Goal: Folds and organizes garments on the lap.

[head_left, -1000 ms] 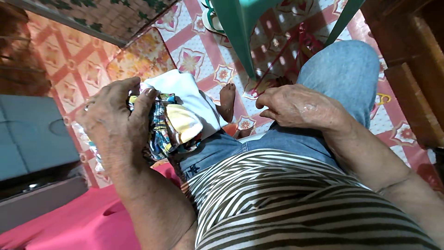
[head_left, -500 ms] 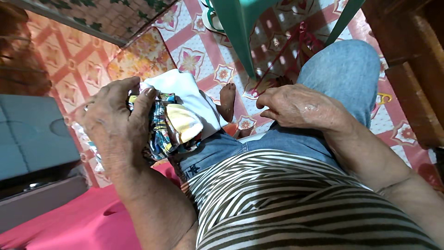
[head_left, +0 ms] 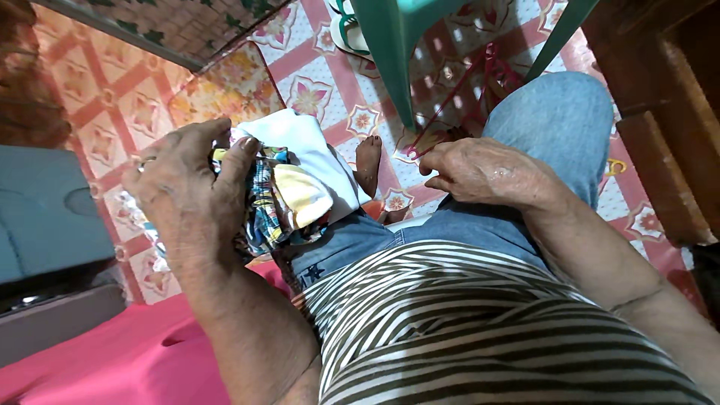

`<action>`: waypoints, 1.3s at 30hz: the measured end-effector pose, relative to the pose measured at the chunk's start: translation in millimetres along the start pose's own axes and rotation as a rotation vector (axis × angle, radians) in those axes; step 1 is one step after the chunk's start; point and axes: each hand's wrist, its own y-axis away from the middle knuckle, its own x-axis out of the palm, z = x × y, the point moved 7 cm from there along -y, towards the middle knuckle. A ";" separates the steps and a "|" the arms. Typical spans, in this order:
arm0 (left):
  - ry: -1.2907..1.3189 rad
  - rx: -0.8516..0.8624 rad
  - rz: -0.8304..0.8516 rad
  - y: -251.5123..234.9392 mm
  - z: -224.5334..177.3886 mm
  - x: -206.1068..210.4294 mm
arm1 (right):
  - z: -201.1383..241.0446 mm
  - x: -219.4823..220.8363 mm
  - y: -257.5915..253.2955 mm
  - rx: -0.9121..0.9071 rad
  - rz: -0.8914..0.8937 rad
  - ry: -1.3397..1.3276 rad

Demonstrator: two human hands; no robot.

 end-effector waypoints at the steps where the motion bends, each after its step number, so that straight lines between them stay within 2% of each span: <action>1: 0.006 0.009 -0.011 0.8 1.1 0.0 | -0.2 0.3 -0.3 0.004 0.003 -0.001; 15: 0.009 0.038 -0.036 3.5 5.9 1.1 | -1.0 1.3 -0.2 0.009 -0.010 -0.012; 39: -0.029 0.011 0.022 -2.0 -0.3 0.0 | 0.9 -1.3 2.4 -0.043 -0.051 -0.010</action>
